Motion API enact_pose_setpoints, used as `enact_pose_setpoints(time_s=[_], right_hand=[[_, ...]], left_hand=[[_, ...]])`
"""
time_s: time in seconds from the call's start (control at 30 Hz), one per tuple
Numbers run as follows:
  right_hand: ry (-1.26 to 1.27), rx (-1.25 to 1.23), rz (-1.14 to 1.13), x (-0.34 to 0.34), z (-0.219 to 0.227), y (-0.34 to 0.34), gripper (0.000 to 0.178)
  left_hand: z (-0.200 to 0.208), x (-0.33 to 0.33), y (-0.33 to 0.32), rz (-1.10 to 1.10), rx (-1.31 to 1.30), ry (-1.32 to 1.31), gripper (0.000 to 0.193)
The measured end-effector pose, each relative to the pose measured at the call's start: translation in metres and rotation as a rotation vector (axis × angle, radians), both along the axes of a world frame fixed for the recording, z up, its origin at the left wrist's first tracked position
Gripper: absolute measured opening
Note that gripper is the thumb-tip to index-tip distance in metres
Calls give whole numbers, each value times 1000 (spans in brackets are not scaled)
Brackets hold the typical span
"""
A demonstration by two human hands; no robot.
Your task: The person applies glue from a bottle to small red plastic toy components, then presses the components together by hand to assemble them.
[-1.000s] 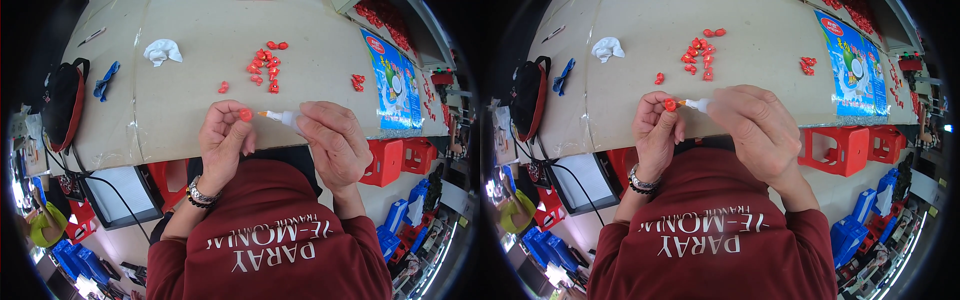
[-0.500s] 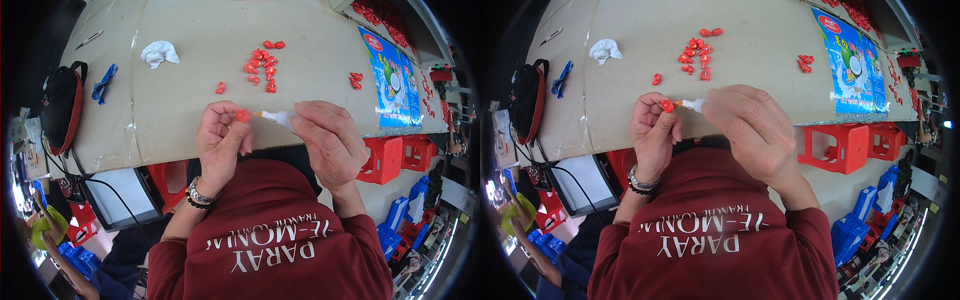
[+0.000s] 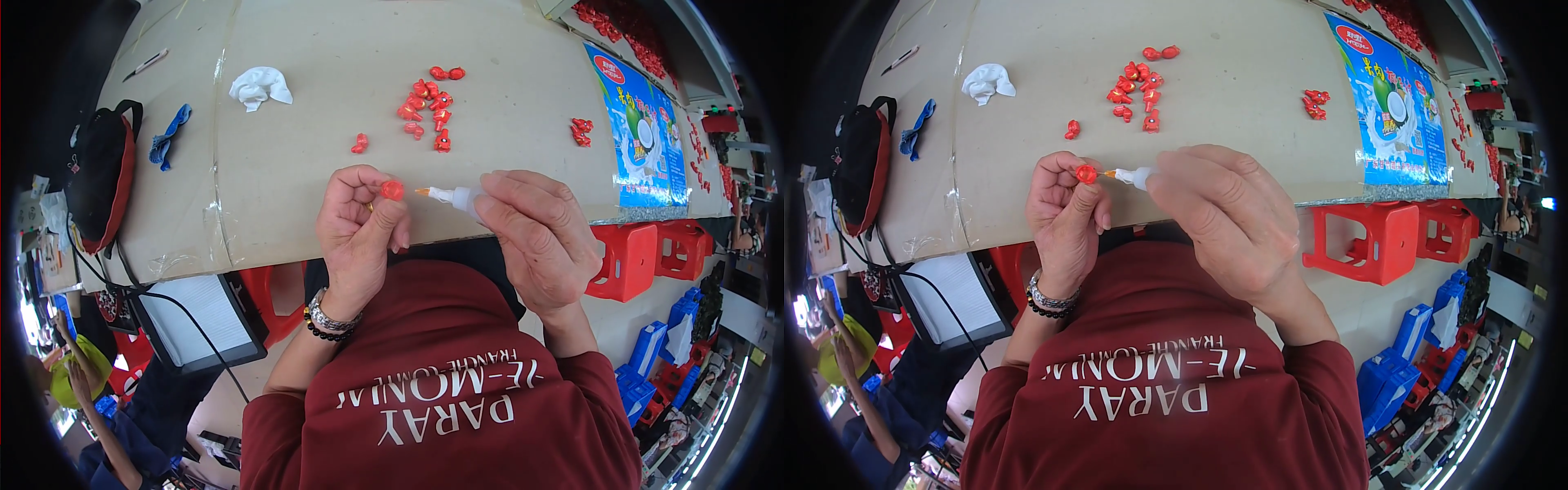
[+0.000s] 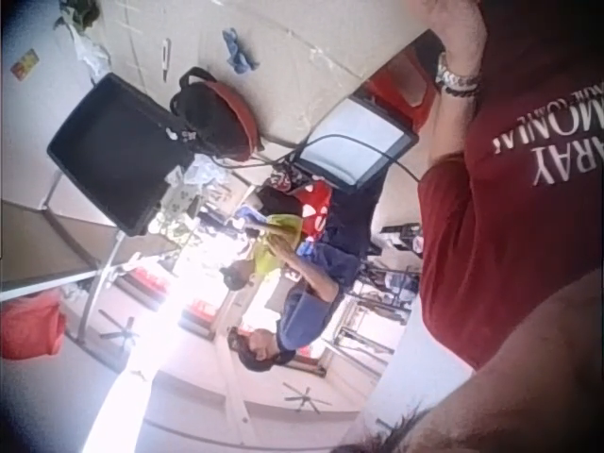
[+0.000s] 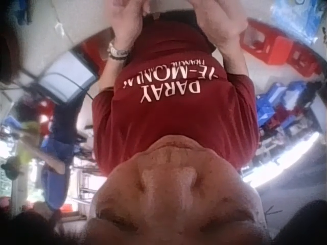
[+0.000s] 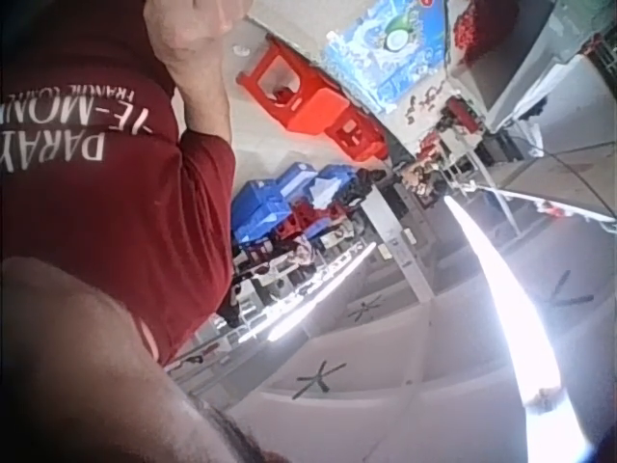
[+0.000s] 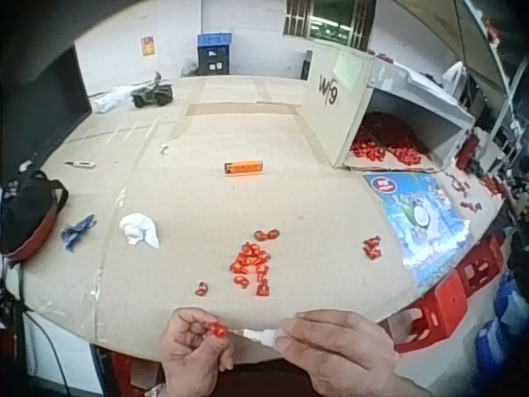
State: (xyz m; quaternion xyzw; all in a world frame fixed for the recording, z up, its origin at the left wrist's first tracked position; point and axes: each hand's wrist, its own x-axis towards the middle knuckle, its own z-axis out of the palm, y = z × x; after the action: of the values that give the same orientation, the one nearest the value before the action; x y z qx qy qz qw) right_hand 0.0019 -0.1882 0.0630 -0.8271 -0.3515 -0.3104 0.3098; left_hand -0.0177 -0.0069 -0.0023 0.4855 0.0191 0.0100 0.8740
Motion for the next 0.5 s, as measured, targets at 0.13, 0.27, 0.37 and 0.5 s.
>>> enact_pose_setpoints(time_s=[0.13,0.27,0.37,0.5], right_hand=[[-4,-10,-6,-1,1,1,28],[11,27,-7,0,-1,0,29],[159,131,-28,-2,1,1,30],[568,383,-54,7,-1,3,37]], left_hand=[[1,1,0,14,-1,-5,20],[1,1,0,19,-7,-10,20],[0,0,1,15,-29,2,20],[0,-4,8,15,-42,17,21]])
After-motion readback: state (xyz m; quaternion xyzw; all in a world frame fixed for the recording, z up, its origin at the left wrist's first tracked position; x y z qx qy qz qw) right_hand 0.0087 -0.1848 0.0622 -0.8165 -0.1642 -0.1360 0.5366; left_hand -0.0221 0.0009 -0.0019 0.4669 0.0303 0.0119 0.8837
